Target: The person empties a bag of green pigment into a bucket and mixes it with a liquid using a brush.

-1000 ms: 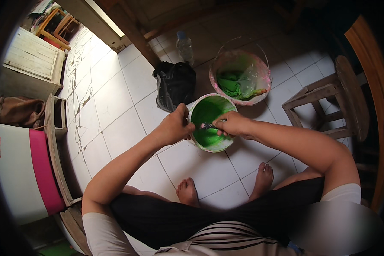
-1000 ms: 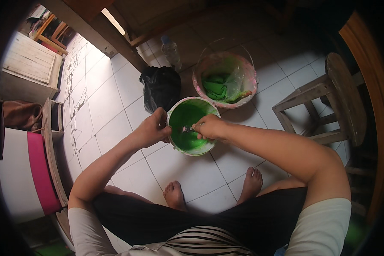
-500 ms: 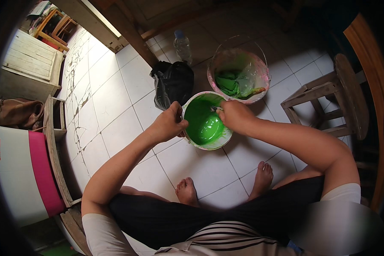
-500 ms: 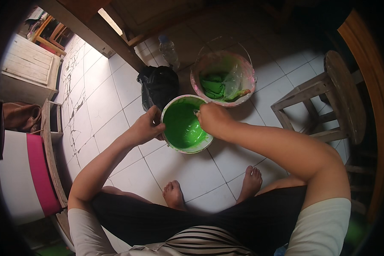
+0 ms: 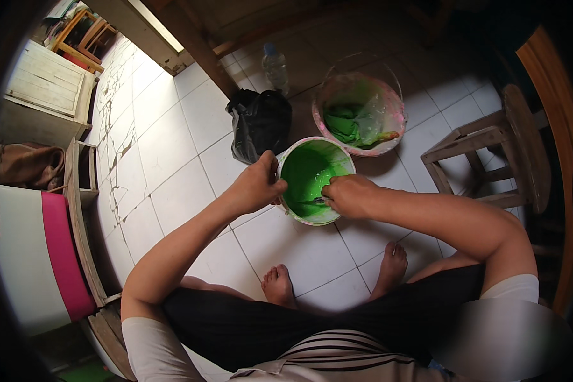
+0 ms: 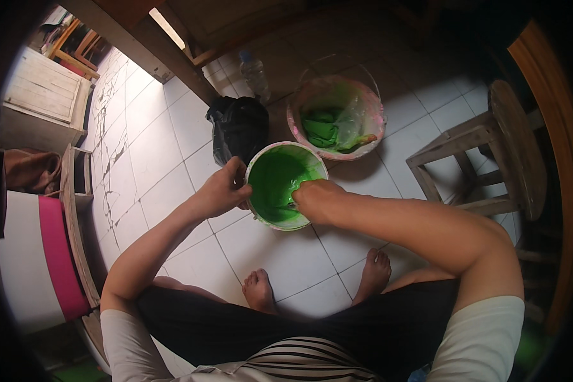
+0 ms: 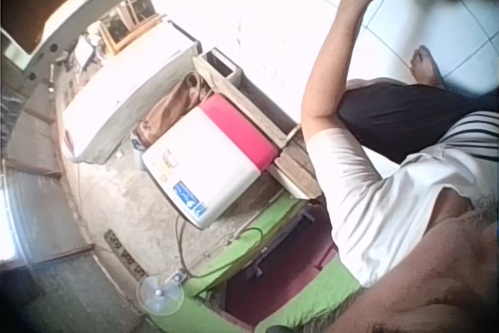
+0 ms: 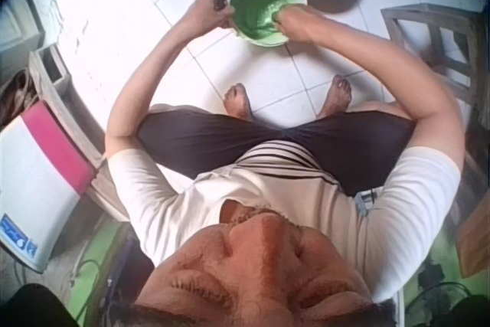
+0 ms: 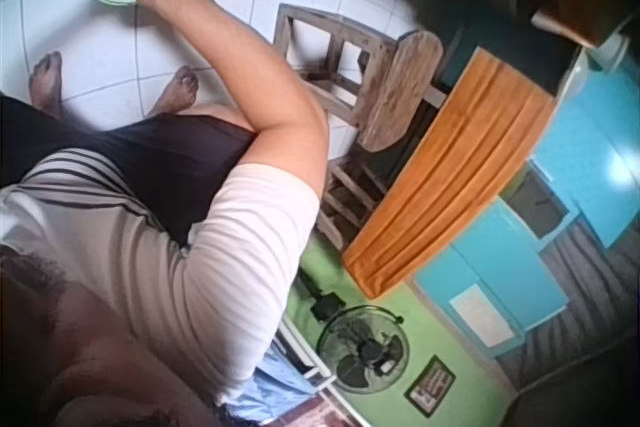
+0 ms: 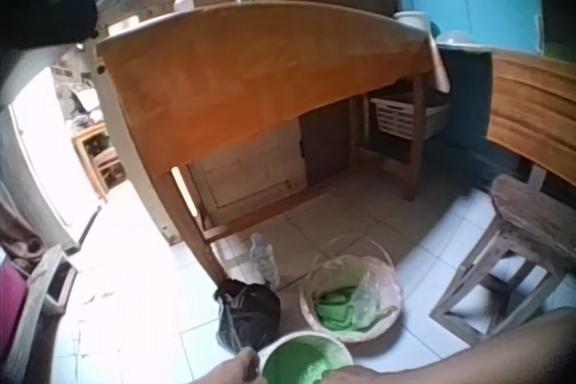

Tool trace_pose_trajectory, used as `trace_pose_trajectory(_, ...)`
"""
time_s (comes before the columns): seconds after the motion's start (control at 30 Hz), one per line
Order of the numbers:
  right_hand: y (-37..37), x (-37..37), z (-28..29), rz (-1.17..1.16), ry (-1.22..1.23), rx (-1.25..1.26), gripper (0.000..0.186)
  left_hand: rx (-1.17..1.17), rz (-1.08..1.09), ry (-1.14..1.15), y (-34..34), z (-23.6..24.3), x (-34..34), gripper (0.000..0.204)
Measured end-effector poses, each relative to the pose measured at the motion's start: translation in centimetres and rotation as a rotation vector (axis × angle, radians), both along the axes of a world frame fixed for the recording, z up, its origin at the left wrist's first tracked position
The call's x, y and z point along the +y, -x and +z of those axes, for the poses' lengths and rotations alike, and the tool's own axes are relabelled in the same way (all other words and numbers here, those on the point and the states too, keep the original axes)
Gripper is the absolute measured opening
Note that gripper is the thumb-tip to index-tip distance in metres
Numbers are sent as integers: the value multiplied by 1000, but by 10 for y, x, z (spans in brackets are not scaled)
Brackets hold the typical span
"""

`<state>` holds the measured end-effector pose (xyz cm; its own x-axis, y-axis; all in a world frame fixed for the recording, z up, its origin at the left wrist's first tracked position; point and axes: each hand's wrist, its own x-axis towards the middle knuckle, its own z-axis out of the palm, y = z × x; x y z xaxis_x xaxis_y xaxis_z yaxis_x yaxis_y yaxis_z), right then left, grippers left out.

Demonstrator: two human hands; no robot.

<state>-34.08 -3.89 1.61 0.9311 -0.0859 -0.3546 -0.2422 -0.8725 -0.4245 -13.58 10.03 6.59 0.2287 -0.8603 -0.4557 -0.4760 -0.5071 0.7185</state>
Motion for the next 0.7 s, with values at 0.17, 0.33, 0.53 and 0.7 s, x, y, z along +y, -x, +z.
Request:
trace_pose_trajectory(0.17, -1, -14, 3, -12, 233, -111, 17, 3, -12, 15, -3, -2, 1, 28)
trace_pose_trajectory(0.33, -6, -17, 2, 12, 302, -210, 15, -31, -27, 19, -3, -5, 1, 27)
trace_pose_trajectory(0.53, -18, -18, 4, 65, 369, -371, 16, -13, -22, -3, 0, 0, -1, 28)
trace_pose_trajectory(0.7, -20, -20, -3, 75, 455, -369, 15, -17, -11, -12, 3, 5, 0, 31)
